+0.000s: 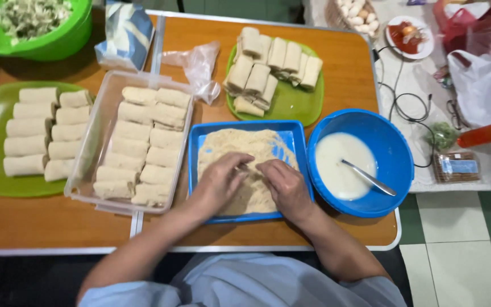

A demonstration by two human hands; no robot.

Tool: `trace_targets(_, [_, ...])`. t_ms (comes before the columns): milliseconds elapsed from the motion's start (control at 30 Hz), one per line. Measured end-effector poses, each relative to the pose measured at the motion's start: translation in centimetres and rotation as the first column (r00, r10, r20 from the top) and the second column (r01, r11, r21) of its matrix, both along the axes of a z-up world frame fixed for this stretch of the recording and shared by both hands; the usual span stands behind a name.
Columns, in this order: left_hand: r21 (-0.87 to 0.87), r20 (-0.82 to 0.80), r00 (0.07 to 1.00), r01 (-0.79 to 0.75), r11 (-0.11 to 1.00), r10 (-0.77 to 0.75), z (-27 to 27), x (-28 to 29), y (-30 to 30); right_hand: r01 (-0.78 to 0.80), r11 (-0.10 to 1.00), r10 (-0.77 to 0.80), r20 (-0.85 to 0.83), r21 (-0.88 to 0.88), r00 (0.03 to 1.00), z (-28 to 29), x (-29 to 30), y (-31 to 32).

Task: Breading pastry rolls by dipping them in a liquid mixture and then coating them with breadcrumbs.

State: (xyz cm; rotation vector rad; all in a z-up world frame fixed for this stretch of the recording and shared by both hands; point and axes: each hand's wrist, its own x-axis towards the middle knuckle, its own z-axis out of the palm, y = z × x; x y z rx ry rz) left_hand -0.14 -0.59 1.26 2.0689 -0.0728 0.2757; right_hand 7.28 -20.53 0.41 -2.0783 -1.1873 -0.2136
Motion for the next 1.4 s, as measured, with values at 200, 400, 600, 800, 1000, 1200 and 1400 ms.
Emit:
trace_targets(200, [-0.497,-0.129,0.979,0.072,0.865,-0.156,-7.4,2.3,-1.2,-0.162,0.986,0.153,0.148,0.049,0.977,2.3,-0.4,1.5])
trace_targets(400, [-0.880,-0.139,0.944,0.020,0.475,-0.298,-7.6,1.6,0.2,-0.158,0.982,0.173,0.154,-0.107,0.973,2.3,-0.6,2.0])
trace_targets(600, [-0.691,-0.153,0.973,0.022,0.723,-0.176,-6.6,0.9,-0.1,-0.100,0.993,0.104,0.069,-0.059,0.992,1.2,-0.1,0.6])
trace_targets(800, [-0.079,0.053,0.999,0.003,0.997,0.001,-2.7,0.1,-0.3,-0.022,0.992,0.030,0.060,-0.125,0.998,0.4,0.0,-0.3])
trace_targets(1000, [-0.055,0.050,0.998,0.028,0.998,-0.025,-2.8,-0.1,-0.7,-0.083,0.996,0.086,0.121,-0.033,0.989,1.9,-0.1,0.5])
trace_targets(1200, [0.026,0.188,0.982,0.018,0.999,-0.023,-1.5,-0.1,-0.5,-0.237,0.971,0.237,0.039,-0.013,0.971,2.9,-0.2,1.3])
trace_targets(1400, [0.130,0.298,0.954,-0.008,0.991,-0.031,-0.8,-0.2,-0.4,-0.322,0.947,0.322,-0.037,-0.003,0.946,1.1,-0.2,0.8])
